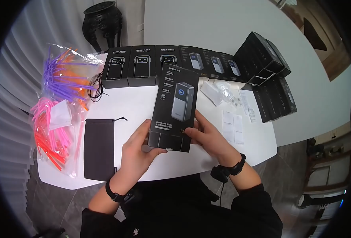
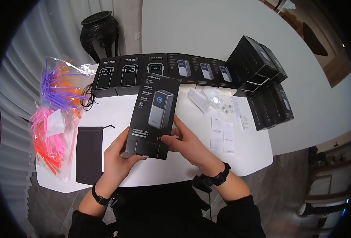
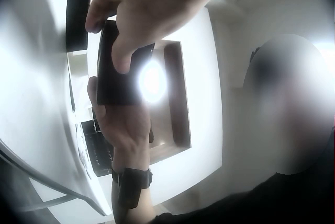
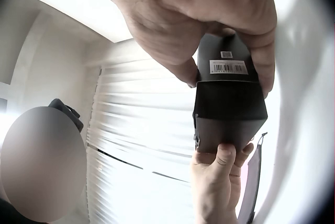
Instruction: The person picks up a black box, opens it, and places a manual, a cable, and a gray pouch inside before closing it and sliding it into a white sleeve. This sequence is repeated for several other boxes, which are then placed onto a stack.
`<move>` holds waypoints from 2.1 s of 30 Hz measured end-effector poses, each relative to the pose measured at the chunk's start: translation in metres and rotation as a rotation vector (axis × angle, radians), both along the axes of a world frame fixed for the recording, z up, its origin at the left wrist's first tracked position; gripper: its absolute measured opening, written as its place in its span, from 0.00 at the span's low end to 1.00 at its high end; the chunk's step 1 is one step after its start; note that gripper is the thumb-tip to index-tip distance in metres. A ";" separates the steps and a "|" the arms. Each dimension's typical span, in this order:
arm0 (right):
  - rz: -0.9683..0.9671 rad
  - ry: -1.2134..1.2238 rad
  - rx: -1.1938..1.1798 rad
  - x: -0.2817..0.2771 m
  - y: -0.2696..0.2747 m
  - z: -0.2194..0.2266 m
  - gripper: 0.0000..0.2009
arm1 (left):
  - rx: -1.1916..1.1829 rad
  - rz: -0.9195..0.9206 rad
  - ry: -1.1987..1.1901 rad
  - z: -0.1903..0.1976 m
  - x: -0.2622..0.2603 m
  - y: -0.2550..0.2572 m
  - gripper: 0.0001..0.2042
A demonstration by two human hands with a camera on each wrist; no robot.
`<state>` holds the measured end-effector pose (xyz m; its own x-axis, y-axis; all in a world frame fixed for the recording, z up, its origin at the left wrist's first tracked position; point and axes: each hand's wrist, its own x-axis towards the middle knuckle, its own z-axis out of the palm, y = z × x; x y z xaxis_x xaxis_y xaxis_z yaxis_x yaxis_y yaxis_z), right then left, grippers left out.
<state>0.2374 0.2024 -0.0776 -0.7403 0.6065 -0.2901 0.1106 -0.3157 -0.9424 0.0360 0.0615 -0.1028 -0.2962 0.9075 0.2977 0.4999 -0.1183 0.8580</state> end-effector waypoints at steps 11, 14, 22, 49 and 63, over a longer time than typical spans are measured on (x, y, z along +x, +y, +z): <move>-0.025 0.008 -0.047 0.001 -0.020 -0.001 0.43 | 0.049 0.141 0.134 -0.005 0.008 -0.002 0.30; -0.011 0.018 -0.040 0.003 -0.020 -0.006 0.43 | 0.032 0.147 0.139 -0.004 0.009 -0.001 0.29; -0.002 0.017 -0.010 0.007 -0.024 -0.006 0.44 | 0.042 0.138 0.161 -0.008 0.010 0.000 0.27; -0.936 -0.240 0.599 0.319 0.080 0.194 0.18 | 0.459 -0.803 0.106 0.128 0.302 0.217 0.43; -0.908 -0.485 0.499 0.380 0.174 0.153 0.17 | 0.213 -0.707 0.121 0.086 0.384 0.292 0.45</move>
<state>0.6174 0.3760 0.0757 0.1544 0.9880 -0.0026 0.4191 -0.0678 -0.9054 0.4196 0.3532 -0.0171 0.3822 0.7885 0.4818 0.3323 -0.6038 0.7246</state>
